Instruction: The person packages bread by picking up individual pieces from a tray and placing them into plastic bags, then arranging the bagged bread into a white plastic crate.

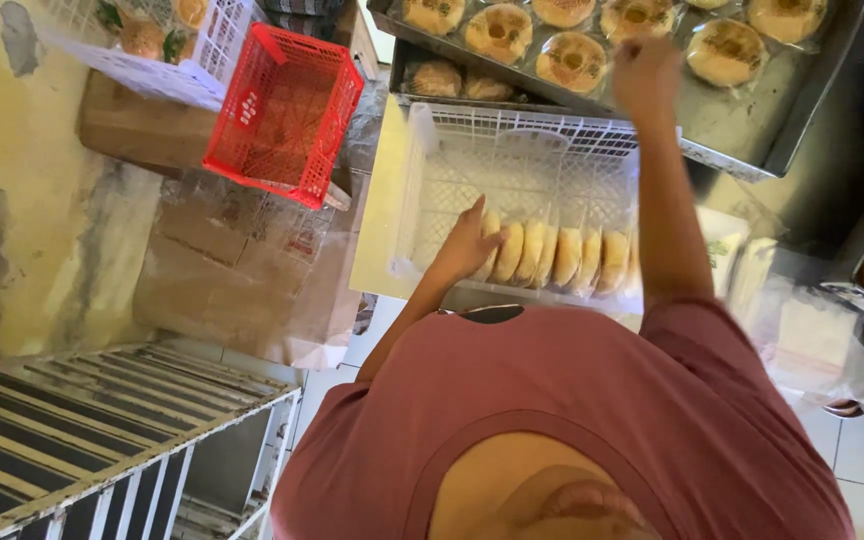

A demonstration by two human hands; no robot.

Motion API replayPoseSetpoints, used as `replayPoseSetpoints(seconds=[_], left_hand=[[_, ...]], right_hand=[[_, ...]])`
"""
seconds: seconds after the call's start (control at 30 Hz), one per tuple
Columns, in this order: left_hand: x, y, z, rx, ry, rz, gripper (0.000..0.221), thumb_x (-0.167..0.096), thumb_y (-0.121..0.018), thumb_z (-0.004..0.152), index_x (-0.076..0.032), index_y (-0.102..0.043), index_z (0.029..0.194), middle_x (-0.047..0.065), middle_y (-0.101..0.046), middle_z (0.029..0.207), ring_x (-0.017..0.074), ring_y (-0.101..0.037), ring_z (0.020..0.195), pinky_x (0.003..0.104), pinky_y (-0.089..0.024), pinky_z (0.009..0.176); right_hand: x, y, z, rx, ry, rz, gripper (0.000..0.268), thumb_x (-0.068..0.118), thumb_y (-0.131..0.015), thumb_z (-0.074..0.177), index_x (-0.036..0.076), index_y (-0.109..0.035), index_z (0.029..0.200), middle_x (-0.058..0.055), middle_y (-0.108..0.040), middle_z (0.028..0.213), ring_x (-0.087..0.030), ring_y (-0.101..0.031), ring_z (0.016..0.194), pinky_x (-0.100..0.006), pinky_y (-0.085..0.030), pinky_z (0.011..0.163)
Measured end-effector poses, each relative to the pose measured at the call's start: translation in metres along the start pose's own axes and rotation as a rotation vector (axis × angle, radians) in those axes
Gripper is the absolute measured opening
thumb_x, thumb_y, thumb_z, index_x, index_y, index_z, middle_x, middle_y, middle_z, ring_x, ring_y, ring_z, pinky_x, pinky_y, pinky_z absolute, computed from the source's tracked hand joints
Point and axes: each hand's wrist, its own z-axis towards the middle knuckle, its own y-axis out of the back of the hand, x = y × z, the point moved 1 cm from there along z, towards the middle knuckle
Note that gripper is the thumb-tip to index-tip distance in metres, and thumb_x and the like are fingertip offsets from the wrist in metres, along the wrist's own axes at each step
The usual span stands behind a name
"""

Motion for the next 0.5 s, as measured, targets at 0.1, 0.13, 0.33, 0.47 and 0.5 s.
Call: replayPoseSetpoints(seconds=[0.1,0.13,0.33,0.47,0.5], left_hand=[[-0.014,0.012,-0.007,-0.143,-0.197,-0.033,0.072,-0.033,-0.07,0.098,0.002,-0.042,0.154,0.032,-0.055,0.145,0.0445,-0.057,0.131,0.049,-0.047,0.11],[-0.018,0.011,-0.011,-0.142,-0.194,-0.033,0.072,-0.033,-0.07,0.098,0.002,-0.042,0.154,0.032,-0.055,0.145,0.0445,-0.057,0.131,0.049,-0.047,0.11],[-0.045,0.018,-0.007,-0.012,-0.063,-0.342,0.047,-0.02,-0.065,0.101,-0.008,-0.054,0.145,0.015,-0.072,0.124,0.0216,-0.072,0.102,0.032,-0.059,0.089],[-0.039,0.007,0.005,0.054,-0.076,-0.572,0.04,-0.015,-0.065,0.103,-0.006,-0.06,0.141,0.009,-0.073,0.114,0.0145,-0.066,0.093,0.029,-0.056,0.082],[-0.039,0.004,0.009,0.045,-0.084,-0.572,0.04,-0.015,-0.066,0.102,-0.005,-0.061,0.14,0.008,-0.073,0.112,0.0131,-0.066,0.093,0.028,-0.056,0.082]], right_hand=[[-0.144,-0.073,0.053,0.08,-0.041,-0.3,0.034,0.027,-0.076,0.098,-0.007,-0.07,0.091,-0.027,-0.07,0.084,-0.037,-0.067,0.073,-0.047,-0.054,0.068],[-0.138,-0.071,0.05,0.083,-0.042,-0.299,0.034,0.027,-0.076,0.098,-0.007,-0.07,0.091,-0.027,-0.07,0.084,-0.037,-0.067,0.073,-0.047,-0.054,0.068],[-0.189,-0.132,0.065,0.375,-0.69,0.371,0.018,0.022,-0.066,0.1,0.006,-0.065,0.11,-0.008,-0.07,0.088,-0.017,-0.066,0.064,-0.034,-0.049,0.052],[-0.182,-0.136,0.06,0.377,-0.761,0.477,0.014,0.019,-0.066,0.103,0.006,-0.068,0.102,-0.006,-0.071,0.082,-0.015,-0.065,0.062,-0.033,-0.047,0.051],[-0.171,-0.128,0.059,0.359,-0.748,0.484,0.014,0.018,-0.064,0.104,0.006,-0.067,0.099,-0.005,-0.07,0.08,-0.015,-0.064,0.06,-0.033,-0.046,0.05]])
